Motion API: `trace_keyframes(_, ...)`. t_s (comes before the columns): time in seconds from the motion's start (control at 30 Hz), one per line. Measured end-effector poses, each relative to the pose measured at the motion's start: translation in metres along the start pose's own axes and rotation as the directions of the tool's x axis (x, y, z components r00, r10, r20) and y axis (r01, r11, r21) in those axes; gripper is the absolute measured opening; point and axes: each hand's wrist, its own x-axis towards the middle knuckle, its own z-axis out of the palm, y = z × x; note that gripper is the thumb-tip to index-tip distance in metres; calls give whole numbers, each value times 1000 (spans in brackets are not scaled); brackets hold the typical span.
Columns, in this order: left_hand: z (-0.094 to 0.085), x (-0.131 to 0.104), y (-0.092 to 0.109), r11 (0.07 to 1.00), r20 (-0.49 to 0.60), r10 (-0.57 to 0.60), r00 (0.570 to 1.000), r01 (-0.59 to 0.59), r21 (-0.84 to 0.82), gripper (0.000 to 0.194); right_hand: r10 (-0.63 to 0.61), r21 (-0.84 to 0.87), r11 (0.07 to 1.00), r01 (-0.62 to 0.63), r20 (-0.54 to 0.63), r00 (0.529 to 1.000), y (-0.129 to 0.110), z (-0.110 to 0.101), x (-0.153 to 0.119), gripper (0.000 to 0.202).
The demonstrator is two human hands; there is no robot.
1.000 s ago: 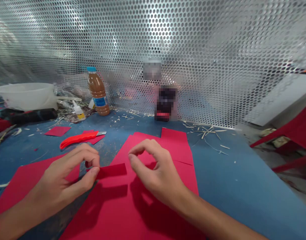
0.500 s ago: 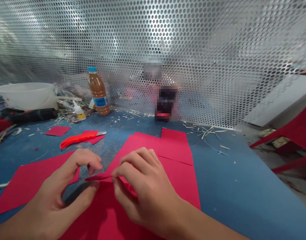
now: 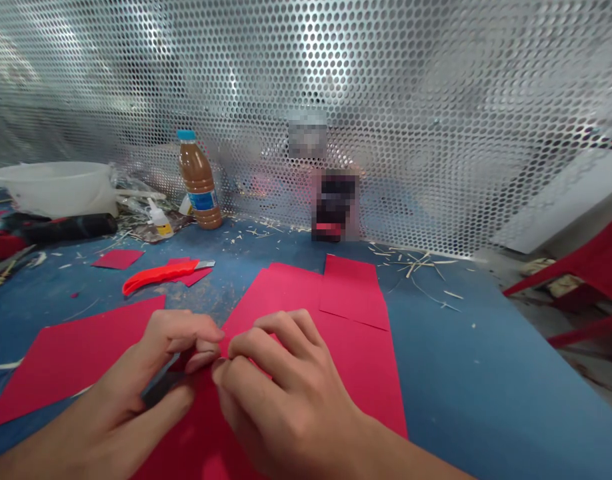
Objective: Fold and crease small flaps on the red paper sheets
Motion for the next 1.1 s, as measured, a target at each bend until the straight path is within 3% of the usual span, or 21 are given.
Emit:
trace_keyframes(0.27,-6,4,-15,984,-44,24,999,-16,178,34,70,74,995,-72,32,997,9,-2,-1,10)
trace_keyframes(0.43,-12,7,-22,968,-4,43,999,-41,248,39,125,117,985,-126,16,992,17,-1,1,12)
trace_keyframes(0.63,-22,10,-32,957,-155,13,988,33,289,35,170,136,977,-161,-57,984,24,-3,5,15)
trace_keyframes(0.7,-21,11,-30,959,-148,14,989,29,282,30,174,150,975,-164,-57,983,25,-2,5,15)
trace_keyframes(0.83,-13,14,-27,947,-80,141,987,-110,303,12,186,180,967,-180,-17,982,24,-1,3,16)
trace_keyframes(1.0,-3,15,-23,846,-42,329,943,-275,457,18,179,205,960,-191,74,981,14,-3,2,43)
trace_keyframes(1.1,2,11,-15,784,1,382,924,-324,530,22,194,275,933,-231,155,969,4,-4,2,46)
